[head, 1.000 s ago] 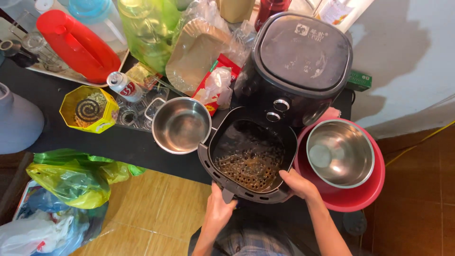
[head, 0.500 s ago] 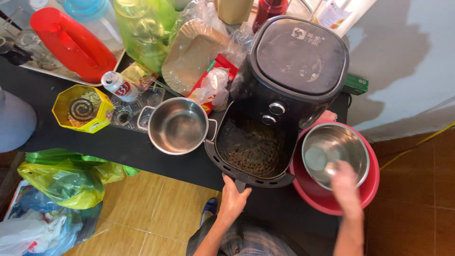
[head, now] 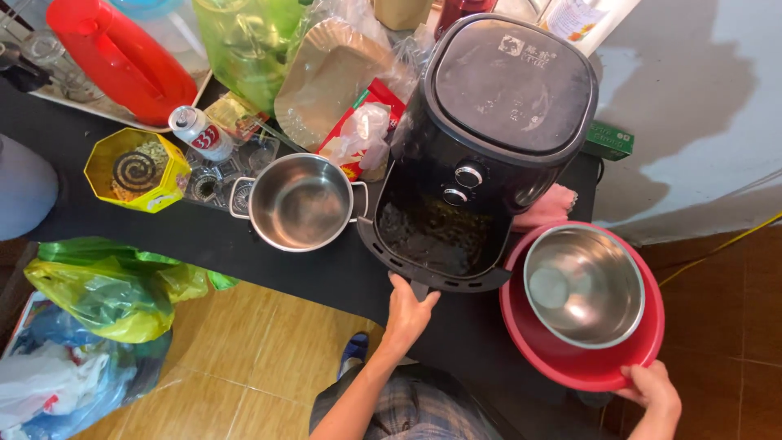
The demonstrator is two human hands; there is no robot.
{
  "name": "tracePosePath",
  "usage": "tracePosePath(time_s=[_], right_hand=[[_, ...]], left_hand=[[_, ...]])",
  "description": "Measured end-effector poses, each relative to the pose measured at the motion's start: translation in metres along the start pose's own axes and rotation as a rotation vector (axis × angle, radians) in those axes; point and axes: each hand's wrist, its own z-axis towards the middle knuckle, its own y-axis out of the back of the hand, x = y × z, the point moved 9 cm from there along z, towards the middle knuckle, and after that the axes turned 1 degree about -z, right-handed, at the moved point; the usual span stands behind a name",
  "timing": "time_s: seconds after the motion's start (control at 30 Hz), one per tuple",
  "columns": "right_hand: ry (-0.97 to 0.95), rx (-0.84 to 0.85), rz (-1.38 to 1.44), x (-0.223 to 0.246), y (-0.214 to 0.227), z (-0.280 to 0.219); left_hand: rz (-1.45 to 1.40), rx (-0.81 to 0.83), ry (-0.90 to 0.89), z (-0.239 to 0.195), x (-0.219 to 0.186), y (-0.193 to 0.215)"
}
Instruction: Organizing various kitchen items including pots, pans, and appliances, and cleaning the sink area.
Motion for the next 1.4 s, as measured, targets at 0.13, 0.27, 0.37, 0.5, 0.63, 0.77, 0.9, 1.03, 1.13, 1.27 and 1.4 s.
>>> tracePosePath(time_s=[0.13, 0.27, 0.37, 0.5, 0.63, 0.77, 0.9, 1.03, 1.13, 1.27, 1.4], right_hand=[[0.639, 0.080, 0.146, 0.060, 0.001, -0.151], [-0.017, 0.318, 0.022, 0.008, -0.014, -0.085], [-0.072, 0.391, -0.051, 0.010, -0.023, -0.094], [-0.126, 0.730, -0.127, -0.014, -0.061, -0.045], [-0.059, 0.570, -0.067, -0.001, -0.062, -0.056], [-0.138, 0.437, -0.118, -0.004, -0.052, -0.063], [0.426, -0.230, -0.716, 0.036, -0.005, 0.043], [0.969, -0.315, -0.554, 0.204, -0.095, -0.187], [1.069, -0.027, -0.454, 0.262, -0.229, -0.293], [0.709, 0.867, -0.188, 0.249, -0.444, -0.415], [0.539, 1.331, -0.264, 0.201, -0.604, -0.553]], left_hand=[[-0.055, -0.027, -0.052, 0.013, -0.014, -0.008], [-0.074, -0.082, -0.102, 0.038, -0.019, -0.015], [-0.060, -0.132, -0.115, 0.058, -0.029, -0.015], [-0.093, -0.201, -0.177, 0.081, -0.053, -0.011], [-0.066, -0.233, -0.147, 0.111, -0.051, -0.026], [-0.072, -0.161, -0.120, 0.122, -0.030, -0.040], [-0.073, -0.095, -0.191, 0.107, -0.013, -0.042], [0.001, -0.235, -0.455, 0.066, -0.009, 0.000], [0.081, -0.243, -0.520, 0.031, 0.005, 0.054], [0.228, -0.249, -0.464, -0.034, 0.047, 0.157], [0.295, -0.510, -0.336, -0.103, 0.097, 0.282]])
